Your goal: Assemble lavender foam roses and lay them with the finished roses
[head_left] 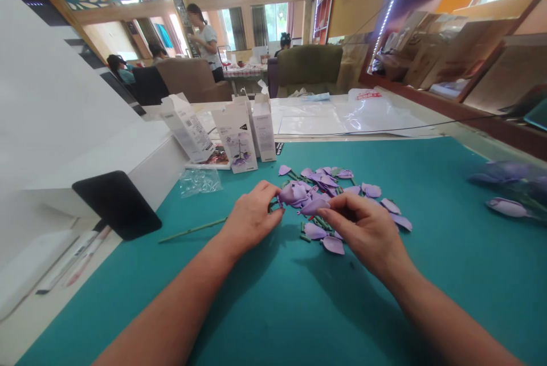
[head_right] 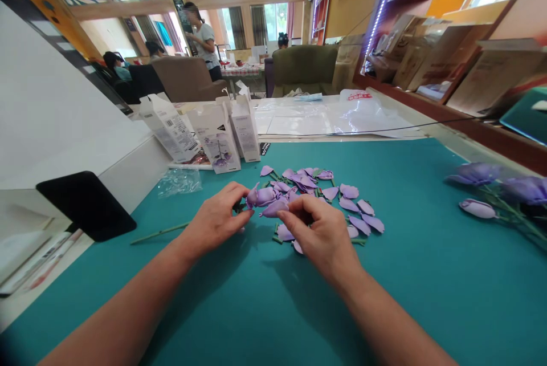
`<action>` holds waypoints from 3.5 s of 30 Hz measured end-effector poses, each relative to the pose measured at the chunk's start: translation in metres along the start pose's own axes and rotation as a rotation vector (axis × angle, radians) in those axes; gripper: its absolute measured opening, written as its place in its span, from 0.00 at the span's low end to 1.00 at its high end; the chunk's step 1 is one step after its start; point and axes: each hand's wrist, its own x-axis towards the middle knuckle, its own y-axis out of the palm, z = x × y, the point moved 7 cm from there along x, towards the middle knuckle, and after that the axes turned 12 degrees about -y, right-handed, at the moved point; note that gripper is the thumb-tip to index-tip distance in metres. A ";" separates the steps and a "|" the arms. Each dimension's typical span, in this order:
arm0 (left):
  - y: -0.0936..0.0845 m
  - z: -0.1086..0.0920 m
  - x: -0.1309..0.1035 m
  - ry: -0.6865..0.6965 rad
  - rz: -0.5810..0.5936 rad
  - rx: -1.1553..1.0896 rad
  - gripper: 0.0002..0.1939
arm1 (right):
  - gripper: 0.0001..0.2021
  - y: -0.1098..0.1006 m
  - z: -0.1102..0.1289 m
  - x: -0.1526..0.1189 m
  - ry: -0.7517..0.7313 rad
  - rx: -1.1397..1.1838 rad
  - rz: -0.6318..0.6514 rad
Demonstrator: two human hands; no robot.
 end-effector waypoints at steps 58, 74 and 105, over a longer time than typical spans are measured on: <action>0.023 -0.011 -0.005 0.057 -0.063 0.358 0.11 | 0.14 0.019 -0.018 0.001 0.133 -0.202 0.075; 0.029 -0.013 -0.007 0.085 0.007 0.392 0.09 | 0.14 0.023 -0.017 -0.001 0.167 -0.167 0.119; 0.013 0.000 0.000 -0.073 0.141 0.222 0.13 | 0.10 0.038 -0.044 -0.005 -0.095 -0.584 0.590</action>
